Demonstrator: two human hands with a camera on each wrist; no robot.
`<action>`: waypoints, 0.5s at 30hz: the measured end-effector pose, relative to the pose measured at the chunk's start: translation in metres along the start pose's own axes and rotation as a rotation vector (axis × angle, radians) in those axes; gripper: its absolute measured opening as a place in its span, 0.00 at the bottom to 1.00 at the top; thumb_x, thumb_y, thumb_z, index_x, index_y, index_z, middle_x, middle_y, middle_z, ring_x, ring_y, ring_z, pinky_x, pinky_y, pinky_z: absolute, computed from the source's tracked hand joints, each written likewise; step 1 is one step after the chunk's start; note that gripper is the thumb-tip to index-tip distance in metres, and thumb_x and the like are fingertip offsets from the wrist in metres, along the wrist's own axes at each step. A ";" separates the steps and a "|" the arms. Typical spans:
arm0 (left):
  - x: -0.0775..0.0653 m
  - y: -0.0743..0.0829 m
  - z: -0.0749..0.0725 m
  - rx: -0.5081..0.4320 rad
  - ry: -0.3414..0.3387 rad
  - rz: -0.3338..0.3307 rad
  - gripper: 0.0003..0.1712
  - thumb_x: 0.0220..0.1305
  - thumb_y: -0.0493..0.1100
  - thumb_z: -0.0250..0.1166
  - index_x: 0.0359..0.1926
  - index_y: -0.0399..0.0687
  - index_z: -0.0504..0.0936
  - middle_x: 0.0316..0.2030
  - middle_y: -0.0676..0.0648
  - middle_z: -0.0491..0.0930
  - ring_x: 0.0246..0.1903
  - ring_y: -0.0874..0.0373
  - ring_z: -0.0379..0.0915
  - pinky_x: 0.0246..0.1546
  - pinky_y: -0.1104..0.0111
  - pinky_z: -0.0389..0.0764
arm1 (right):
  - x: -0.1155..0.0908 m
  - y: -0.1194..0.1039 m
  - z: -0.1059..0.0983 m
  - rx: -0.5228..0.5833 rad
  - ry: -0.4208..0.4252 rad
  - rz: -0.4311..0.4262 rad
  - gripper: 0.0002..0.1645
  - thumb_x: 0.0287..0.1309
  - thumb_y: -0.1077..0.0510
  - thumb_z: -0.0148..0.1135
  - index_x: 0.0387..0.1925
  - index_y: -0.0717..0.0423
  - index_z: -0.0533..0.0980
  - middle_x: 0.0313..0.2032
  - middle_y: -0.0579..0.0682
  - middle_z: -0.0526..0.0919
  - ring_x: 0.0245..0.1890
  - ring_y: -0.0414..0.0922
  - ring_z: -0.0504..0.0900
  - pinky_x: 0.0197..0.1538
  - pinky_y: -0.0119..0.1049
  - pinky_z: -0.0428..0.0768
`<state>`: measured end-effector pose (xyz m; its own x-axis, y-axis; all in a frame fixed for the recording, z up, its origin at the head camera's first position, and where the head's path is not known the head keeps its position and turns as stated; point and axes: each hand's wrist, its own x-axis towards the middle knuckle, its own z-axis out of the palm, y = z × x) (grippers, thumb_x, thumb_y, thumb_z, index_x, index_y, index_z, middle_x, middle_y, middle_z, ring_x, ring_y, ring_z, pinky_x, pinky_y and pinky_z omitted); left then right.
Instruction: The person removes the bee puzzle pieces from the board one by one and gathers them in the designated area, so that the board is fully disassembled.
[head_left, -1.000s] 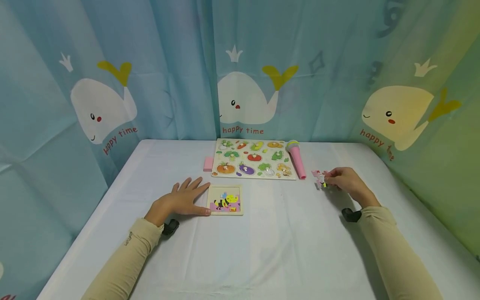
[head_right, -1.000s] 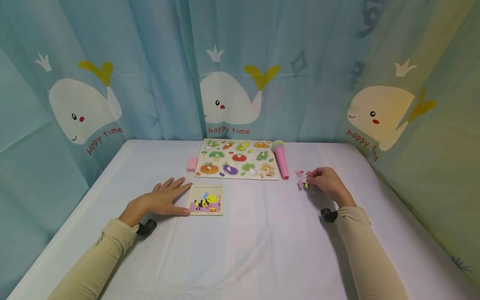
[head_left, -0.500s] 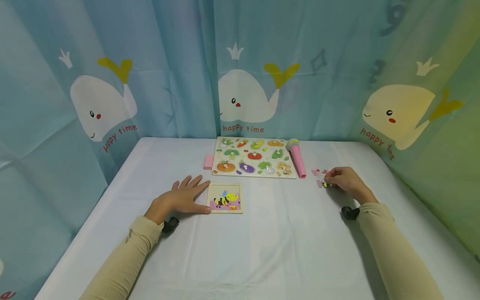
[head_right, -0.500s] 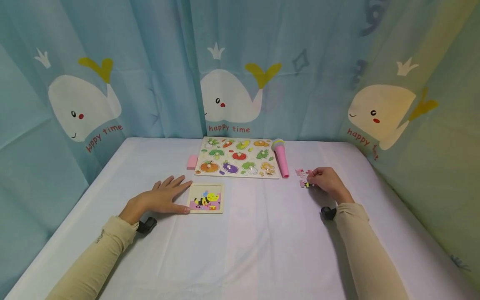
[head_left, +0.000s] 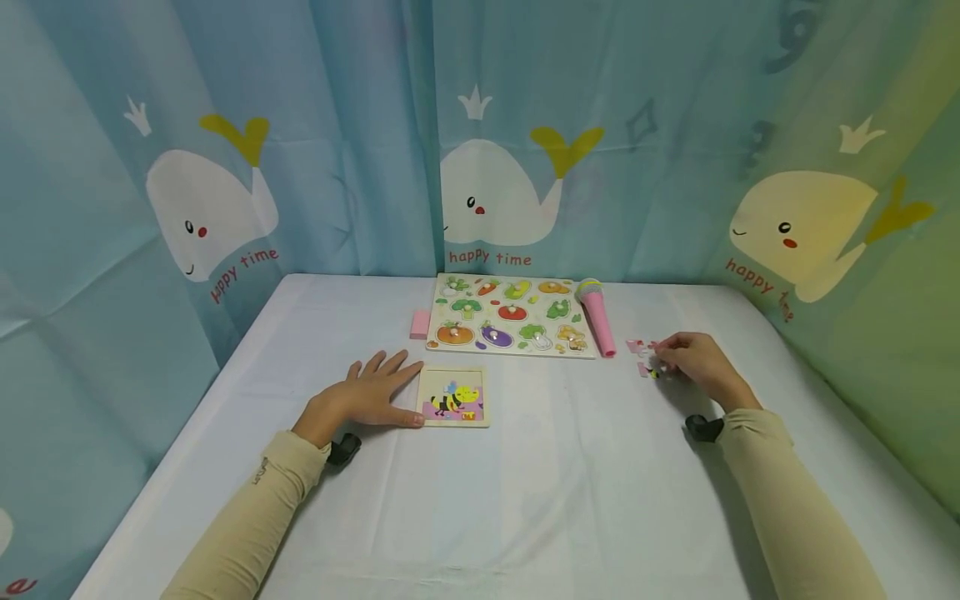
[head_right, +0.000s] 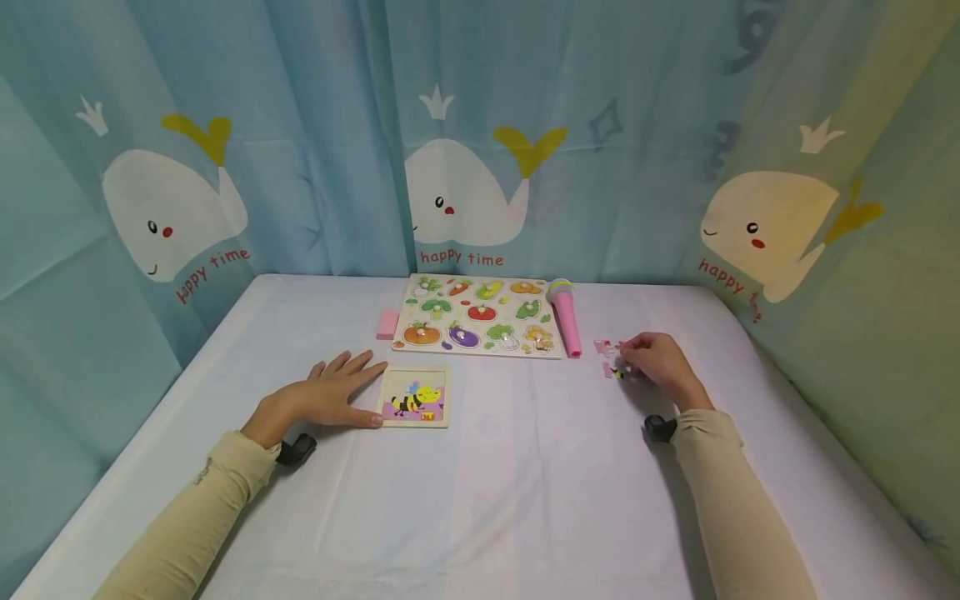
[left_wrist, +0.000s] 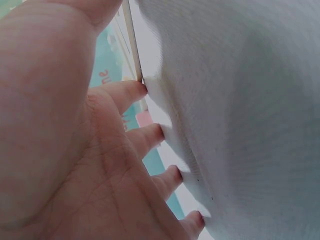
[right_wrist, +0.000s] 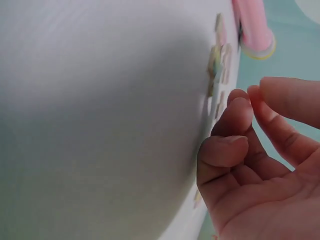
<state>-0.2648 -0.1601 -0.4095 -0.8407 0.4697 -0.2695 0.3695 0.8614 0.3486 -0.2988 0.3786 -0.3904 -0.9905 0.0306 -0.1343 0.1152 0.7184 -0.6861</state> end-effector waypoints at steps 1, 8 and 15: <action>0.000 0.000 0.000 0.000 0.000 0.000 0.61 0.67 0.69 0.70 0.87 0.48 0.52 0.85 0.35 0.42 0.82 0.30 0.31 0.75 0.29 0.37 | -0.001 -0.002 0.001 0.002 0.008 -0.006 0.20 0.81 0.56 0.55 0.56 0.71 0.76 0.36 0.54 0.79 0.41 0.51 0.74 0.40 0.42 0.73; 0.000 0.001 0.000 0.008 0.001 0.004 0.60 0.68 0.69 0.70 0.87 0.48 0.51 0.85 0.35 0.42 0.82 0.29 0.31 0.74 0.29 0.38 | -0.005 -0.019 0.006 0.060 0.044 -0.085 0.22 0.82 0.56 0.54 0.56 0.75 0.76 0.40 0.58 0.83 0.35 0.47 0.77 0.36 0.37 0.80; 0.000 0.002 -0.001 0.013 -0.006 -0.008 0.61 0.67 0.69 0.69 0.87 0.48 0.51 0.85 0.35 0.42 0.82 0.30 0.31 0.75 0.30 0.38 | -0.008 -0.043 0.021 0.078 0.035 -0.123 0.21 0.81 0.55 0.55 0.55 0.73 0.77 0.40 0.60 0.83 0.34 0.48 0.78 0.36 0.38 0.80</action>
<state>-0.2644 -0.1587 -0.4083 -0.8414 0.4638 -0.2775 0.3679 0.8676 0.3345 -0.2937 0.3333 -0.3748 -0.9993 -0.0292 -0.0212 -0.0034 0.6617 -0.7498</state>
